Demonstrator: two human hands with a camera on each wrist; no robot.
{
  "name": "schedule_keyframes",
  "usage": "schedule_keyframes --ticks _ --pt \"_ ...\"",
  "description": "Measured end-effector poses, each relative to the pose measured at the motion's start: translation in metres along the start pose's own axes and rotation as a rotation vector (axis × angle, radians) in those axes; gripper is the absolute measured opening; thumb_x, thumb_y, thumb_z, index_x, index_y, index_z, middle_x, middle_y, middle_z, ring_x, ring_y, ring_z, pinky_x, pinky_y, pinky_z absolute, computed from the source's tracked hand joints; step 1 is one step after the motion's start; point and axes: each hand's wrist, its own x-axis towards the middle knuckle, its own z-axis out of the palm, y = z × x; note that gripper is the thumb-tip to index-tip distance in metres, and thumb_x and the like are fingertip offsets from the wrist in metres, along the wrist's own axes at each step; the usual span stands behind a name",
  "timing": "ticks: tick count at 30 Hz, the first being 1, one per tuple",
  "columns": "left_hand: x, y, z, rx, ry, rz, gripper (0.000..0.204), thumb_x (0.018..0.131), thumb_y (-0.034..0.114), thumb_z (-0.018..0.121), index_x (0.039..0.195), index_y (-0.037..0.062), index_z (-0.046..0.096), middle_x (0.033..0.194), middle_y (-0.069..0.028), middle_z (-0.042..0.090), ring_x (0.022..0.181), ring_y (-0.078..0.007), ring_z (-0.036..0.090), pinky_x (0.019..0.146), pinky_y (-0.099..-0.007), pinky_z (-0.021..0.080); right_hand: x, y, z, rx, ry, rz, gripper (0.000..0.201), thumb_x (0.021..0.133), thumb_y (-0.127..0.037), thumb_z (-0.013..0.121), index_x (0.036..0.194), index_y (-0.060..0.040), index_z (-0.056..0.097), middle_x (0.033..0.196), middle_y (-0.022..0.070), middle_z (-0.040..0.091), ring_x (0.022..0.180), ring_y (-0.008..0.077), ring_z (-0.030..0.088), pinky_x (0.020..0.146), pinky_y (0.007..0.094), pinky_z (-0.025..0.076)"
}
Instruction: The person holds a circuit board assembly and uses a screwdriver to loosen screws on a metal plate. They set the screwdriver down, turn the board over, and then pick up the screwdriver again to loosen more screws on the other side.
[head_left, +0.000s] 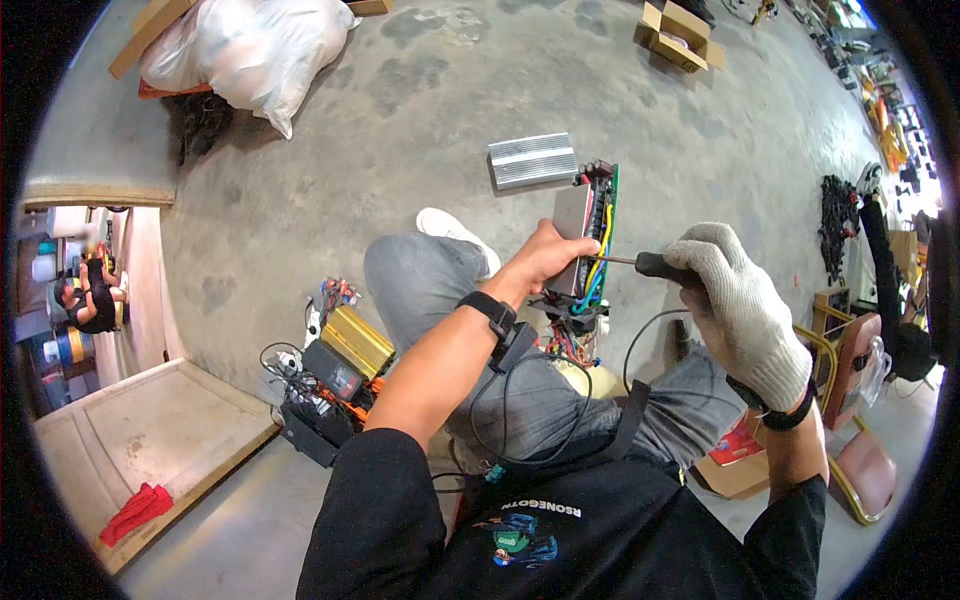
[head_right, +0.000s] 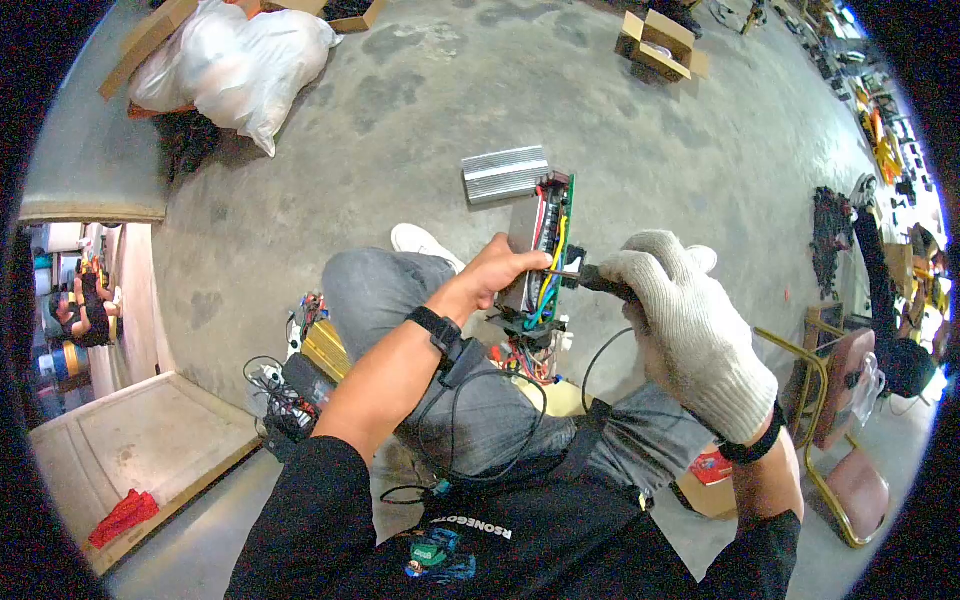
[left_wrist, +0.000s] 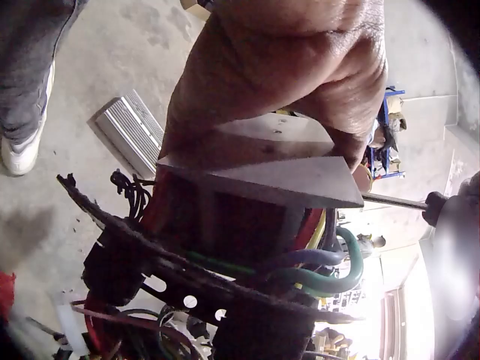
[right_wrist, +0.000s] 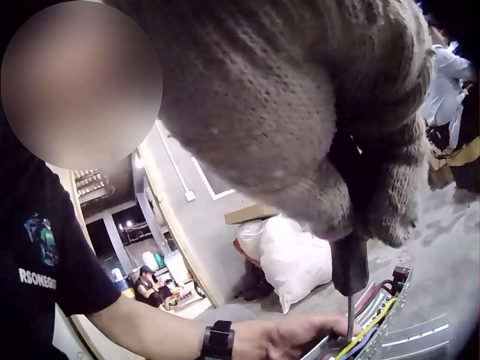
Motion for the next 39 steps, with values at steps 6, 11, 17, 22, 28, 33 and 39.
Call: schedule_keyframes --ticks 6,11,17,22,28,33,39 --pt "0.001 -0.003 0.002 0.021 0.014 0.026 0.051 0.081 0.033 0.081 0.112 -0.0060 0.069 0.097 -0.0119 0.073 0.081 -0.0183 0.069 0.069 -0.0348 0.055 0.000 -0.002 0.007 0.089 0.001 0.400 0.048 0.081 0.003 0.073 0.125 -0.0068 0.056 0.121 0.0193 0.059 0.106 0.0432 0.067 0.084 0.0460 0.055" --pt "0.008 -0.010 0.000 -0.067 -0.038 0.016 0.056 0.082 0.026 0.081 0.123 -0.0076 0.063 0.109 -0.0155 0.071 0.090 -0.0207 0.069 0.078 -0.0365 0.058 0.002 -0.005 -0.004 0.017 0.010 0.005 0.045 0.084 0.000 0.073 0.126 -0.0075 0.056 0.118 0.0194 0.061 0.103 0.0412 0.068 0.083 0.0459 0.055" --pt "0.022 -0.028 0.003 0.048 0.118 -0.020 0.061 0.082 0.027 0.082 0.125 -0.0097 0.060 0.112 -0.0184 0.070 0.095 -0.0227 0.070 0.080 -0.0386 0.058 -0.002 -0.001 0.010 0.083 0.037 0.385 0.040 0.088 -0.010 0.073 0.125 -0.0062 0.057 0.116 0.0188 0.061 0.095 0.0436 0.068 0.080 0.0478 0.056" --pt "0.015 -0.017 0.001 0.030 0.030 0.010 0.065 0.080 0.031 0.082 0.122 -0.0127 0.061 0.108 -0.0202 0.071 0.090 -0.0233 0.070 0.078 -0.0385 0.058 -0.001 0.001 0.001 0.065 0.031 -0.041 0.044 0.087 -0.008 0.074 0.128 -0.0103 0.058 0.115 0.0197 0.059 0.095 0.0464 0.067 0.080 0.0507 0.056" --pt "0.013 -0.013 0.001 0.021 0.033 0.013 0.069 0.080 0.028 0.083 0.126 -0.0149 0.056 0.112 -0.0215 0.069 0.089 -0.0238 0.071 0.077 -0.0383 0.059 -0.002 -0.003 0.007 0.081 0.060 0.273 0.044 0.088 -0.011 0.076 0.126 -0.0060 0.057 0.116 0.0221 0.059 0.092 0.0475 0.069 0.078 0.0480 0.057" --pt "0.026 -0.035 0.000 0.081 0.128 -0.029 0.068 0.081 0.027 0.083 0.126 -0.0150 0.054 0.111 -0.0207 0.068 0.093 -0.0234 0.070 0.080 -0.0383 0.059 -0.003 0.007 0.009 0.045 0.066 -0.076 0.041 0.083 -0.005 0.078 0.119 -0.0038 0.059 0.109 0.0183 0.062 0.102 0.0437 0.067 0.077 0.0459 0.056" --pt "0.008 -0.010 0.001 0.032 0.028 0.022 0.068 0.080 0.029 0.084 0.124 -0.0149 0.056 0.115 -0.0216 0.068 0.101 -0.0243 0.068 0.082 -0.0383 0.058 -0.006 -0.008 0.012 0.247 0.108 0.326 0.044 0.078 0.003 0.074 0.119 -0.0057 0.062 0.111 0.0189 0.061 0.108 0.0408 0.062 0.086 0.0446 0.053"
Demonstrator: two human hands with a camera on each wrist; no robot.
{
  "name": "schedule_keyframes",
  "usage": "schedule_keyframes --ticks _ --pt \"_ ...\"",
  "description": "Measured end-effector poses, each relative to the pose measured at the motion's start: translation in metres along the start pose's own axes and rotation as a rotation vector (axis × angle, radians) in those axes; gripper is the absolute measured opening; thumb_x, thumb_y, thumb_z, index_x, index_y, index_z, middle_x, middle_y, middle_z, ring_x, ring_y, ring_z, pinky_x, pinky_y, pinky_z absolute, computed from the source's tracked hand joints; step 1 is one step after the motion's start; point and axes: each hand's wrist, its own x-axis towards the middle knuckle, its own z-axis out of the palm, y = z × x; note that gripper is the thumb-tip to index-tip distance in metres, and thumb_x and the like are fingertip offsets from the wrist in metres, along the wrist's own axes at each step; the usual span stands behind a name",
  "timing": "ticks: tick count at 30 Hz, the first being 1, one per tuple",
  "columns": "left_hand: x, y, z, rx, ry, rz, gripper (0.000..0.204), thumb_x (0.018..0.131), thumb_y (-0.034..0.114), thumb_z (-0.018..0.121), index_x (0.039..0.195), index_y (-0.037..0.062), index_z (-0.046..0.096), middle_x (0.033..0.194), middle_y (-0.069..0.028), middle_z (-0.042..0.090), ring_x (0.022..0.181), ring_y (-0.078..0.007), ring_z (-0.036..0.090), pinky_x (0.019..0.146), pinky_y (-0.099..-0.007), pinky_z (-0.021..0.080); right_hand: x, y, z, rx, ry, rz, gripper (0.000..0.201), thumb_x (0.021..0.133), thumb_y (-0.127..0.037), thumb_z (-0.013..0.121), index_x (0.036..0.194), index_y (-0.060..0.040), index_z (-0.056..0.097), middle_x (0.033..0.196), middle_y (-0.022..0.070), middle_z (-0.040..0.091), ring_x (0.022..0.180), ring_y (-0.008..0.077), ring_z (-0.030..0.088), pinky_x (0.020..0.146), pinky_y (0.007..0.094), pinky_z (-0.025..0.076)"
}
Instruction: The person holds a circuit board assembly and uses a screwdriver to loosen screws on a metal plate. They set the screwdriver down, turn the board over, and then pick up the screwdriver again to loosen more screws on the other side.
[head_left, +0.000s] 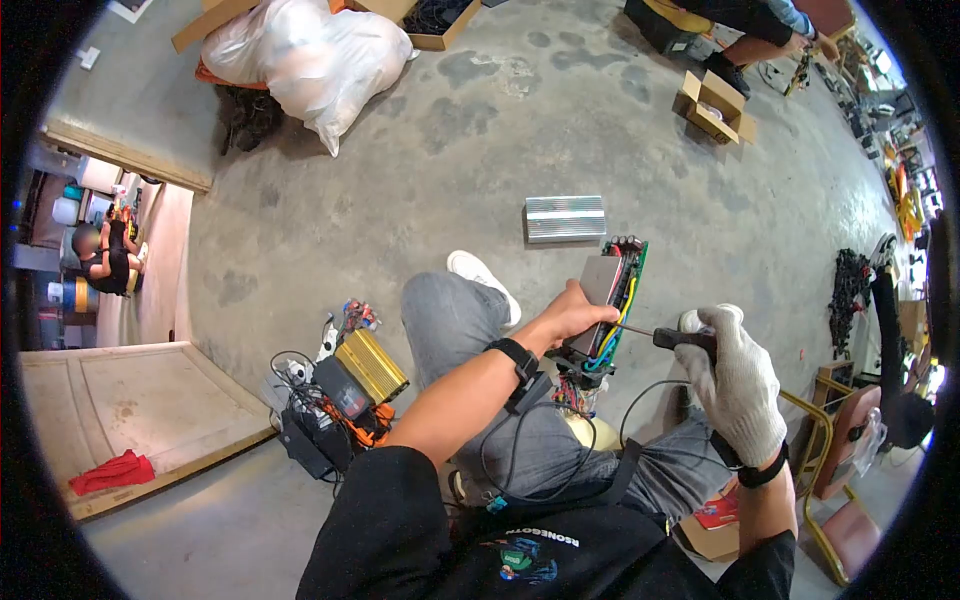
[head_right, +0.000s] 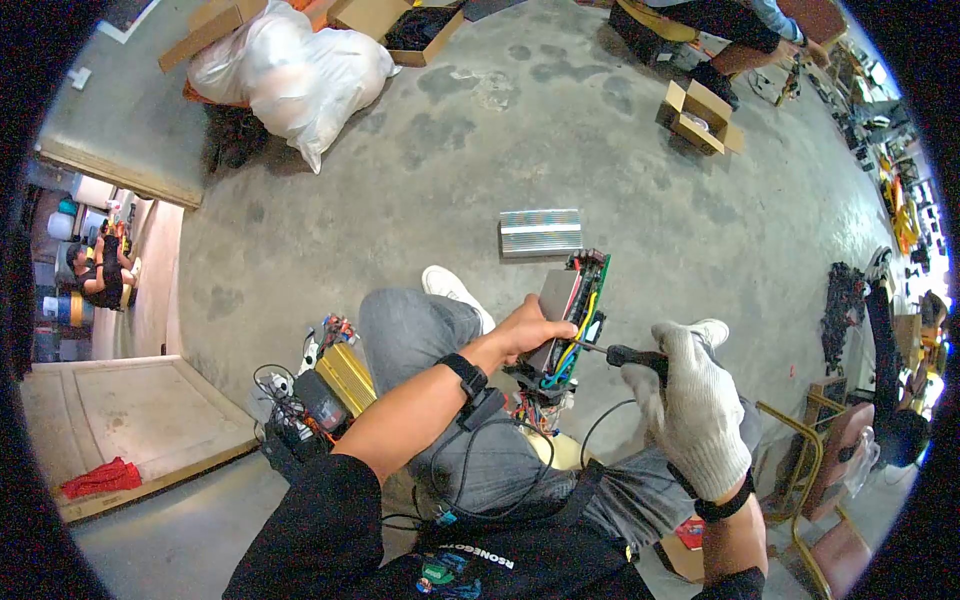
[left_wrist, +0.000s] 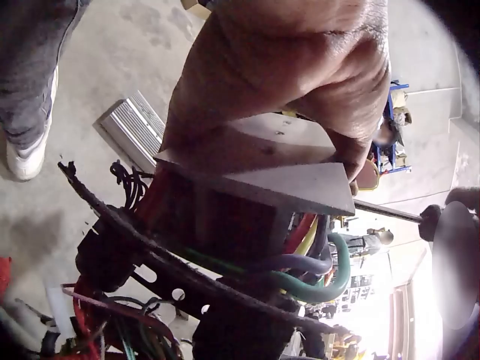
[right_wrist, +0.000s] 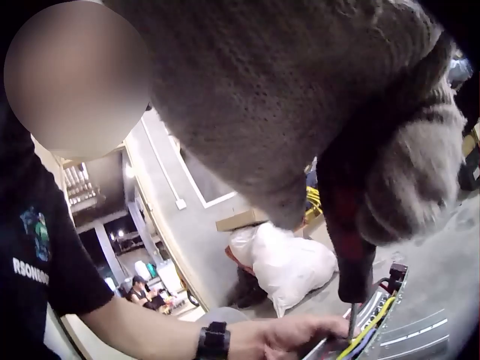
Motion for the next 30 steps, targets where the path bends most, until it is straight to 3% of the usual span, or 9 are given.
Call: schedule_keyframes --ticks 5,12,15,19,21,22,25,27,30 --pt "0.003 -0.009 0.000 0.040 0.086 0.047 0.065 0.079 0.032 0.084 0.120 -0.0129 0.062 0.113 -0.0204 0.070 0.100 -0.0232 0.069 0.080 -0.0378 0.058 0.002 -0.001 -0.012 -0.163 -0.104 -0.340 0.039 0.085 -0.005 0.075 0.122 -0.0062 0.063 0.113 0.0216 0.060 0.106 0.0402 0.064 0.085 0.0438 0.053" --pt "0.007 -0.008 -0.007 -0.001 -0.032 0.032 0.044 0.084 0.028 0.080 0.112 -0.0044 0.068 0.096 -0.0107 0.073 0.080 -0.0162 0.070 0.070 -0.0331 0.057 -0.001 0.003 -0.004 -0.107 -0.117 0.177 0.047 0.081 -0.002 0.076 0.125 -0.0072 0.061 0.114 0.0166 0.061 0.110 0.0401 0.062 0.087 0.0449 0.053" --pt "0.009 -0.011 -0.009 0.019 -0.013 0.001 0.044 0.084 0.026 0.079 0.114 -0.0036 0.067 0.096 -0.0101 0.072 0.078 -0.0158 0.070 0.070 -0.0324 0.057 -0.002 0.006 -0.011 -0.142 -0.109 -0.211 0.046 0.084 -0.007 0.077 0.127 -0.0094 0.060 0.123 0.0170 0.059 0.111 0.0382 0.062 0.089 0.0448 0.053" --pt "0.009 -0.009 -0.008 -0.009 -0.059 0.030 0.044 0.084 0.026 0.079 0.113 -0.0050 0.066 0.096 -0.0115 0.072 0.078 -0.0165 0.071 0.068 -0.0324 0.057 -0.002 0.014 -0.006 -0.199 -0.085 -0.322 0.048 0.083 -0.007 0.077 0.127 -0.0086 0.059 0.124 0.0168 0.059 0.111 0.0385 0.063 0.089 0.0446 0.053" --pt "0.006 -0.006 -0.008 -0.001 -0.050 0.017 0.044 0.084 0.026 0.079 0.112 -0.0059 0.066 0.096 -0.0121 0.072 0.078 -0.0166 0.071 0.067 -0.0325 0.057 0.001 0.006 -0.005 -0.046 -0.161 0.159 0.047 0.083 -0.004 0.075 0.127 -0.0083 0.060 0.124 0.0157 0.059 0.111 0.0386 0.063 0.090 0.0445 0.052" --pt "0.004 -0.002 -0.008 0.009 -0.044 0.004 0.045 0.084 0.026 0.079 0.111 -0.0067 0.065 0.095 -0.0127 0.072 0.078 -0.0168 0.071 0.067 -0.0325 0.057 -0.001 0.007 -0.004 -0.043 -0.158 0.160 0.047 0.083 -0.004 0.075 0.127 -0.0083 0.060 0.124 0.0157 0.059 0.111 0.0386 0.063 0.090 0.0445 0.052" --pt "-0.007 0.011 -0.006 0.017 -0.038 -0.019 0.046 0.084 0.027 0.079 0.110 -0.0078 0.065 0.095 -0.0136 0.073 0.078 -0.0169 0.072 0.066 -0.0327 0.057 -0.005 0.007 -0.001 -0.106 -0.077 0.101 0.038 0.086 -0.002 0.073 0.122 -0.0070 0.059 0.119 0.0186 0.059 0.104 0.0412 0.067 0.083 0.0439 0.056" --pt "-0.002 0.005 -0.007 0.016 -0.039 -0.003 0.047 0.084 0.028 0.079 0.111 -0.0076 0.065 0.095 -0.0136 0.073 0.078 -0.0169 0.072 0.067 -0.0327 0.057 -0.003 0.002 -0.005 -0.102 0.026 -0.273 0.033 0.089 -0.012 0.075 0.118 -0.0070 0.061 0.107 0.0157 0.068 0.097 0.0378 0.069 0.080 0.0425 0.055" --pt "0.001 -0.001 -0.007 -0.031 -0.066 0.009 0.050 0.083 0.028 0.080 0.114 -0.0074 0.064 0.097 -0.0133 0.073 0.080 -0.0167 0.071 0.069 -0.0327 0.057 -0.003 0.011 -0.005 -0.151 -0.005 -0.363 0.036 0.088 -0.013 0.077 0.119 -0.0066 0.061 0.107 0.0160 0.067 0.097 0.0377 0.069 0.079 0.0422 0.055"
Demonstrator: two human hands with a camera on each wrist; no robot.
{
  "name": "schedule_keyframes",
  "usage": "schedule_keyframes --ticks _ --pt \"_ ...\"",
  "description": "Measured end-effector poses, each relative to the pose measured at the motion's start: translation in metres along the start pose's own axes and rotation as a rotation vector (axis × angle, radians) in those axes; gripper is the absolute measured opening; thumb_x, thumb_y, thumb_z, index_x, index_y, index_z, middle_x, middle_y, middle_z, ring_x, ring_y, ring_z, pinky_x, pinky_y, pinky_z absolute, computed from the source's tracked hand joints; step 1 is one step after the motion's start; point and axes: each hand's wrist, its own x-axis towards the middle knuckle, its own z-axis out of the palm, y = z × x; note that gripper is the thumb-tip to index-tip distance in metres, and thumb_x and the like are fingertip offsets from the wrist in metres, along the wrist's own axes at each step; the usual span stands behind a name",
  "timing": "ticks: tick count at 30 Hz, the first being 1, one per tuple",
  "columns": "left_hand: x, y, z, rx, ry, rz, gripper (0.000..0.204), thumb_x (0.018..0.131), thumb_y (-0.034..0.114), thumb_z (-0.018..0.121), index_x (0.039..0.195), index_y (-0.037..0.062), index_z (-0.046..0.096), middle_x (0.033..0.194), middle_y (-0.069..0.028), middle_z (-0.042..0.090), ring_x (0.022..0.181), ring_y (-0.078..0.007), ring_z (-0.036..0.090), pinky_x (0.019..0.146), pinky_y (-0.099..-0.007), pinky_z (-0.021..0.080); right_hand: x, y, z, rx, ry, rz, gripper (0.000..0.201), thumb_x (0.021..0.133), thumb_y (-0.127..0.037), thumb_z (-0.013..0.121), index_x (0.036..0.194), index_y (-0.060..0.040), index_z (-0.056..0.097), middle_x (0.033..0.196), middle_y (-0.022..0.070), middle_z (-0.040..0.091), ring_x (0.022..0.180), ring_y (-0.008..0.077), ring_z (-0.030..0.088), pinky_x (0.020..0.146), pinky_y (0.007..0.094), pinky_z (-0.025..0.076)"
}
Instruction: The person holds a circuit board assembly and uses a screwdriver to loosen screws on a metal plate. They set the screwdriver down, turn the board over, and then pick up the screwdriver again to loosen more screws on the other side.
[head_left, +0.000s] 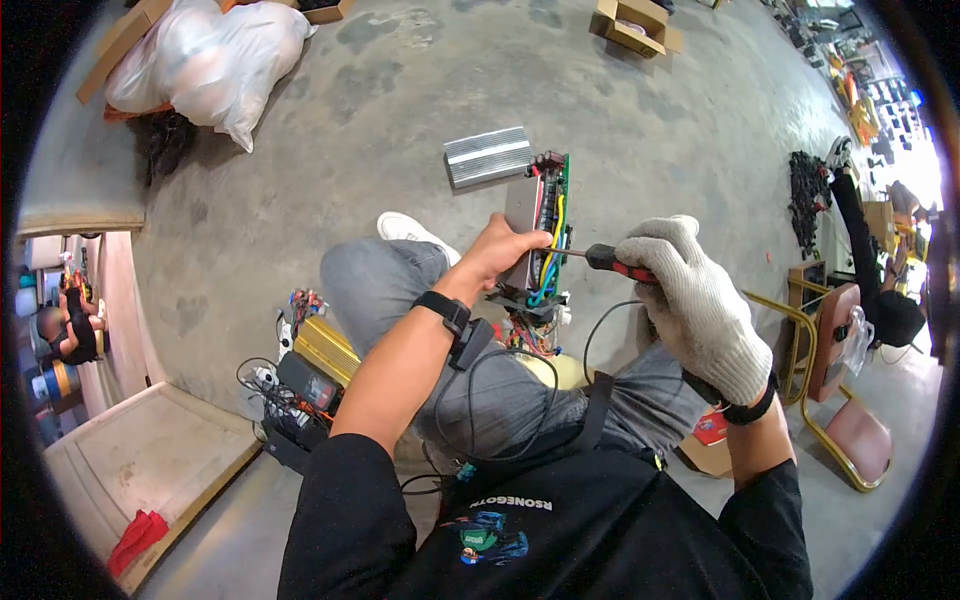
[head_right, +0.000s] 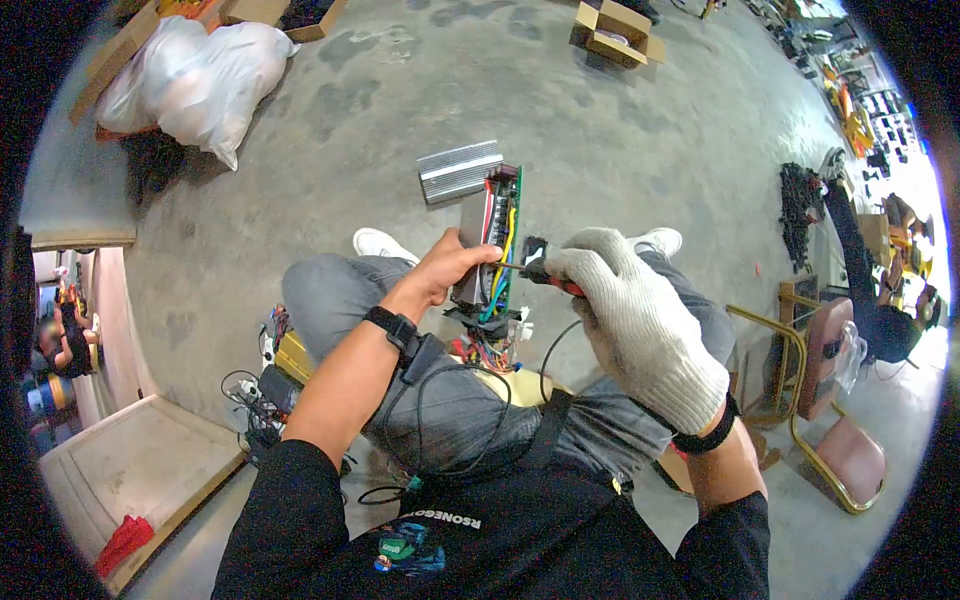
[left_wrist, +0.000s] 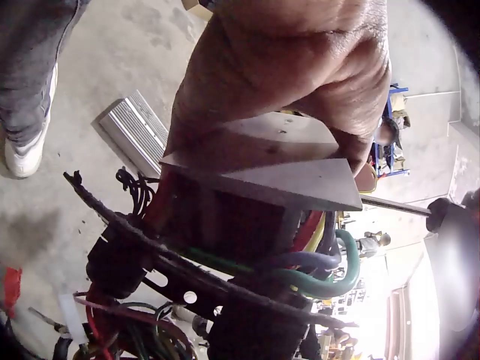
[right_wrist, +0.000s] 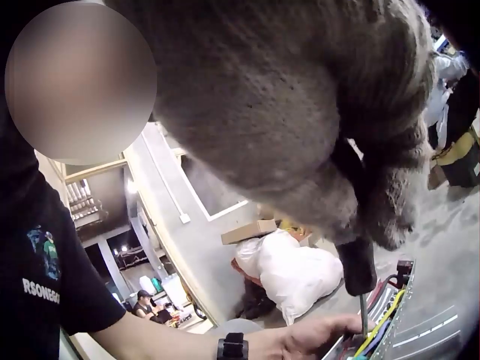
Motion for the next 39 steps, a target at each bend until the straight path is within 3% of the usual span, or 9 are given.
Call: schedule_keyframes --ticks 6,12,15,19,21,25,27,35,39 --pt "-0.008 0.012 0.004 0.059 0.060 -0.022 0.050 0.084 0.026 0.080 0.119 -0.0045 0.062 0.102 -0.0113 0.072 0.086 -0.0162 0.071 0.074 -0.0333 0.058 0.000 -0.003 0.006 0.105 -0.071 0.460 0.041 0.083 -0.006 0.077 0.121 -0.0070 0.061 0.119 0.0154 0.062 0.105 0.0383 0.066 0.085 0.0422 0.054" --pt "-0.005 0.007 0.000 0.008 0.004 -0.036 0.053 0.083 0.028 0.080 0.118 -0.0072 0.062 0.099 -0.0135 0.072 0.087 -0.0179 0.071 0.074 -0.0341 0.059 0.001 0.003 0.001 -0.034 0.016 -0.033 0.035 0.090 -0.016 0.076 0.118 -0.0040 0.061 0.102 0.0172 0.070 0.095 0.0391 0.069 0.081 0.0444 0.054" --pt "0.001 0.001 0.000 0.031 -0.008 0.019 0.050 0.083 0.028 0.080 0.116 -0.0062 0.064 0.099 -0.0128 0.072 0.086 -0.0176 0.070 0.073 -0.0339 0.058 0.001 -0.004 0.005 0.084 -0.087 0.408 0.042 0.084 -0.009 0.078 0.122 -0.0047 0.061 0.116 0.0173 0.065 0.105 0.0396 0.066 0.086 0.0440 0.053" --pt "-0.006 0.004 0.002 0.042 0.077 -0.024 0.046 0.084 0.028 0.079 0.115 -0.0041 0.067 0.100 -0.0109 0.072 0.084 -0.0164 0.069 0.072 -0.0331 0.056 0.000 -0.002 0.007 0.087 -0.040 0.444 0.040 0.083 -0.007 0.078 0.120 -0.0047 0.062 0.116 0.0169 0.064 0.106 0.0397 0.065 0.086 0.0445 0.053" --pt "-0.002 0.002 -0.002 0.017 -0.012 0.009 0.046 0.083 0.028 0.079 0.113 -0.0043 0.067 0.100 -0.0108 0.072 0.084 -0.0162 0.068 0.072 -0.0333 0.055 0.002 -0.005 0.001 0.089 0.060 0.115 0.034 0.089 -0.013 0.076 0.117 -0.0024 0.062 0.098 0.0182 0.070 0.094 0.0397 0.069 0.083 0.0452 0.054" --pt "-0.004 0.004 0.003 0.017 0.033 0.023 0.045 0.083 0.029 0.079 0.111 -0.0041 0.069 0.097 -0.0101 0.073 0.082 -0.0162 0.068 0.072 -0.0334 0.055 0.000 0.003 0.008 0.000 0.021 -0.033 0.037 0.091 -0.017 0.076 0.120 -0.0018 0.060 0.094 0.0199 0.070 0.091 0.0399 0.069 0.081 0.0454 0.054" --pt "-0.004 0.005 0.004 -0.009 0.052 0.024 0.041 0.082 0.024 0.080 0.108 -0.0051 0.069 0.094 -0.0108 0.073 0.079 -0.0165 0.069 0.070 -0.0336 0.056 -0.003 -0.002 0.011 0.118 -0.039 0.403 0.041 0.089 -0.016 0.076 0.124 -0.0031 0.060 0.105 0.0215 0.066 0.097 0.0400 0.068 0.082 0.0446 0.054" --pt "-0.010 0.010 0.004 0.030 0.051 0.013 0.055 0.082 0.030 0.082 0.116 -0.0091 0.064 0.105 -0.0152 0.071 0.089 -0.0186 0.068 0.078 -0.0365 0.056 -0.002 0.003 0.005 0.027 -0.024 0.000 0.036 0.087 -0.008 0.076 0.121 -0.0044 0.062 0.109 0.0193 0.064 0.098 0.0402 0.066 0.084 0.0462 0.054" --pt "-0.006 0.008 0.002 0.065 0.064 0.004 0.058 0.080 0.031 0.083 0.118 -0.0087 0.064 0.109 -0.0160 0.070 0.096 -0.0203 0.067 0.081 -0.0366 0.056 -0.003 -0.005 0.013 0.068 0.017 0.286 0.035 0.086 -0.008 0.076 0.118 -0.0041 0.063 0.113 0.0185 0.063 0.099 0.0399 0.065 0.084 0.0452 0.054"
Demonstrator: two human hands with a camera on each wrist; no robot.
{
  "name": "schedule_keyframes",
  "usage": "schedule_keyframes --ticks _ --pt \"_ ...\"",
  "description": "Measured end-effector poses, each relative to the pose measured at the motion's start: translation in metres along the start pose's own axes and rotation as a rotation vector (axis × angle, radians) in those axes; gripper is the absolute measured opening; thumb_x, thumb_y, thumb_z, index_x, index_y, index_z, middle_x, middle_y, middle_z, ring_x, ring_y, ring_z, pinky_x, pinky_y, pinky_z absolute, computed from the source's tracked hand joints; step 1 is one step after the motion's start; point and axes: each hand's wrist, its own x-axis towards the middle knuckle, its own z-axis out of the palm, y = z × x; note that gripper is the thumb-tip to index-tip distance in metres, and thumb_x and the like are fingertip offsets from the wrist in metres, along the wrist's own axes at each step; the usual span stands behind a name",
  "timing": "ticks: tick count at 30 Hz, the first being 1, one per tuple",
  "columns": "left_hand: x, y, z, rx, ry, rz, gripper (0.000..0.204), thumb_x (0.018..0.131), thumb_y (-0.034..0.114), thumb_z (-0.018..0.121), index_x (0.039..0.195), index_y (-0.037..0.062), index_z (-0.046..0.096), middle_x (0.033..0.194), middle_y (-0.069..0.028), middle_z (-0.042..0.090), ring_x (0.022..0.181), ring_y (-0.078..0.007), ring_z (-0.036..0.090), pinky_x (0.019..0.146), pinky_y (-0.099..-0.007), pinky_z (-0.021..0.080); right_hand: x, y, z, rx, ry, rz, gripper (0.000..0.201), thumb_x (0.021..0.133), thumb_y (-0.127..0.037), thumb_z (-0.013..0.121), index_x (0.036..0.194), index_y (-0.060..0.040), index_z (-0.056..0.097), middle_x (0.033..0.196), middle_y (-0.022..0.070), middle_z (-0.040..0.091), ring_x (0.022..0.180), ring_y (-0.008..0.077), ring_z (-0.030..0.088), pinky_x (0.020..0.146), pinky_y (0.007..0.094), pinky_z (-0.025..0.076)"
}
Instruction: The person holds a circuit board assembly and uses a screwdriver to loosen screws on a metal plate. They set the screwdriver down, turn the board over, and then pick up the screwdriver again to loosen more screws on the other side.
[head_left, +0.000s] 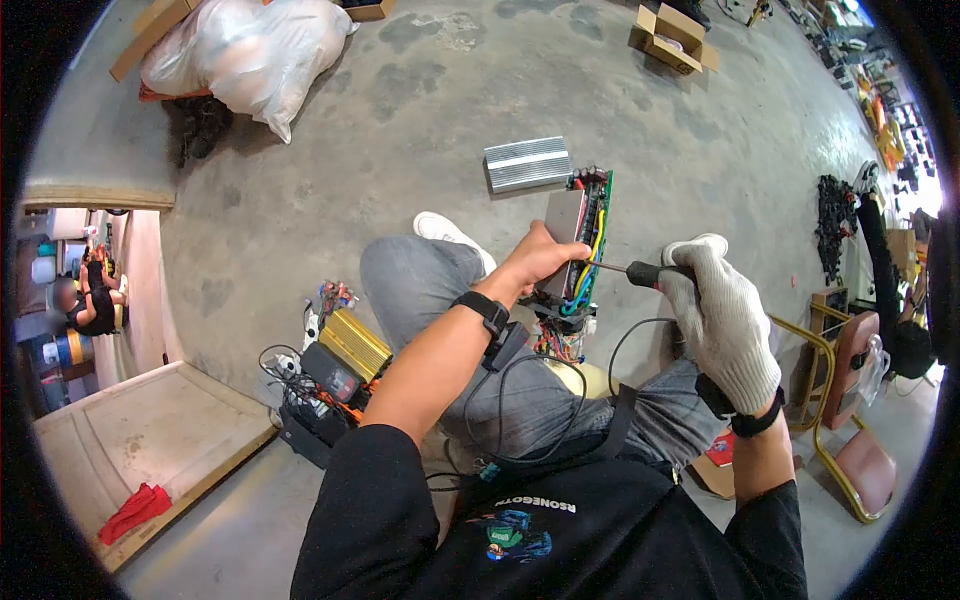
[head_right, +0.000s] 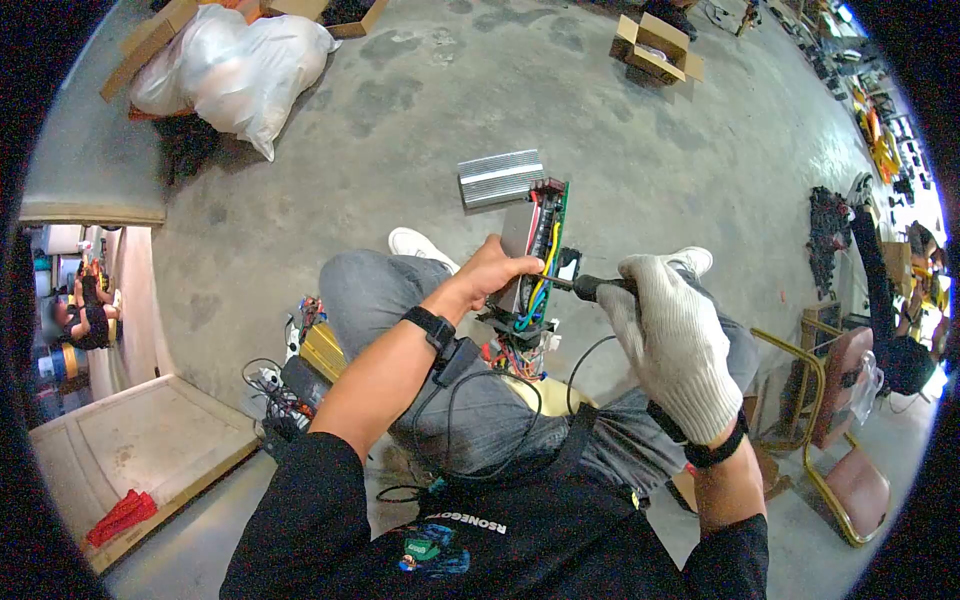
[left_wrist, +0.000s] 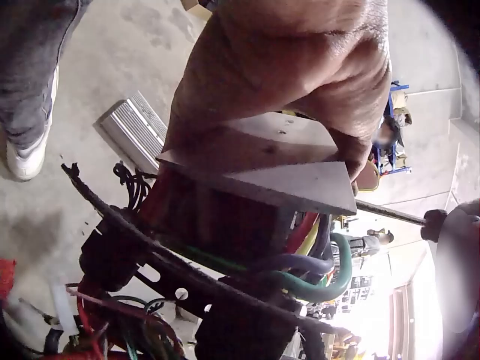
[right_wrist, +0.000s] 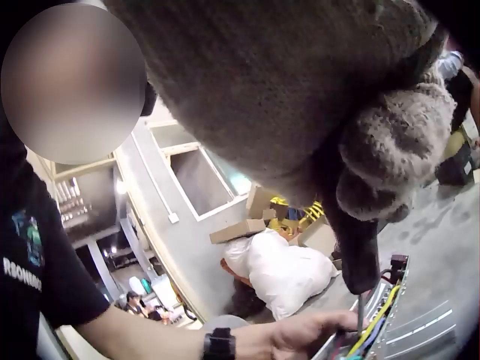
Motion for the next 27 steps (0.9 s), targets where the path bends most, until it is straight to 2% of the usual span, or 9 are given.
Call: schedule_keyframes --ticks 3,9,12,17,19,21,23,25,27 --pt "0.005 -0.006 0.000 0.021 -0.004 0.037 0.056 0.080 0.030 0.082 0.117 -0.0071 0.065 0.109 -0.0151 0.070 0.092 -0.0200 0.068 0.078 -0.0364 0.056 0.001 0.000 -0.003 -0.010 -0.047 0.109 0.035 0.085 -0.007 0.077 0.117 -0.0046 0.063 0.114 0.0179 0.063 0.100 0.0391 0.066 0.083 0.0443 0.054" --pt "0.000 -0.001 0.001 -0.068 -0.019 0.046 0.052 0.079 0.029 0.083 0.113 -0.0062 0.066 0.101 -0.0135 0.072 0.081 -0.0186 0.068 0.072 -0.0360 0.057 0.002 -0.001 -0.007 -0.039 -0.026 -0.267 0.038 0.085 -0.011 0.078 0.119 -0.0055 0.061 0.108 0.0182 0.065 0.101 0.0371 0.067 0.081 0.0431 0.054" --pt "0.005 -0.005 0.000 -0.007 -0.024 0.030 0.050 0.079 0.028 0.083 0.112 -0.0057 0.067 0.100 -0.0127 0.072 0.082 -0.0184 0.068 0.071 -0.0362 0.056 -0.003 0.002 -0.001 0.048 -0.038 0.039 0.039 0.087 -0.013 0.077 0.122 -0.0058 0.059 0.110 0.0197 0.065 0.096 0.0396 0.068 0.079 0.0450 0.055" --pt "0.010 -0.016 0.000 0.027 0.013 0.012 0.048 0.080 0.027 0.081 0.112 -0.0056 0.067 0.101 -0.0120 0.072 0.085 -0.0178 0.068 0.076 -0.0352 0.056 -0.001 -0.009 -0.012 0.021 0.007 0.060 0.038 0.088 -0.006 0.073 0.124 -0.0067 0.059 0.116 0.0203 0.063 0.100 0.0406 0.068 0.081 0.0455 0.056" --pt "0.007 -0.012 -0.002 0.039 -0.016 -0.013 0.049 0.081 0.028 0.081 0.115 -0.0049 0.068 0.102 -0.0118 0.073 0.087 -0.0179 0.068 0.079 -0.0349 0.055 -0.002 -0.005 -0.017 0.024 -0.081 -0.194 0.040 0.087 0.000 0.070 0.125 -0.0081 0.060 0.122 0.0180 0.061 0.105 0.0405 0.066 0.084 0.0457 0.057" --pt "0.002 -0.007 0.001 -0.026 -0.004 -0.010 0.054 0.081 0.028 0.082 0.119 -0.0064 0.064 0.105 -0.0132 0.072 0.090 -0.0181 0.069 0.079 -0.0351 0.055 -0.002 -0.003 -0.015 -0.009 -0.040 -0.259 0.040 0.086 -0.001 0.069 0.125 -0.0083 0.059 0.121 0.0167 0.061 0.104 0.0398 0.067 0.083 0.0459 0.057" --pt "0.008 -0.014 0.000 -0.063 -0.066 0.007 0.062 0.081 0.028 0.083 0.124 -0.0088 0.058 0.108 -0.0154 0.070 0.091 -0.0193 0.069 0.081 -0.0347 0.056 -0.003 -0.003 -0.010 -0.062 -0.097 -0.030 0.040 0.089 -0.010 0.070 0.126 -0.0069 0.056 0.115 0.0179 0.063 0.099 0.0388 0.069 0.078 0.0461 0.057" --pt "0.003 -0.009 0.003 -0.028 0.082 -0.032 0.048 0.081 0.023 0.082 0.113 -0.0083 0.066 0.102 -0.0160 0.073 0.088 -0.0201 0.070 0.075 -0.0357 0.057 -0.004 0.004 -0.001 -0.049 -0.091 0.037 0.041 0.090 -0.014 0.071 0.127 -0.0062 0.055 0.111 0.0181 0.064 0.096 0.0383 0.069 0.077 0.0462 0.056" --pt "-0.005 0.002 0.004 -0.018 0.034 0.001 0.047 0.082 0.024 0.082 0.112 -0.0082 0.067 0.102 -0.0163 0.073 0.088 -0.0200 0.070 0.074 -0.0354 0.057 -0.004 0.000 -0.009 -0.041 -0.108 0.065 0.045 0.089 -0.018 0.074 0.129 -0.0082 0.055 0.115 0.0198 0.062 0.098 0.0390 0.069 0.078 0.0463 0.057"
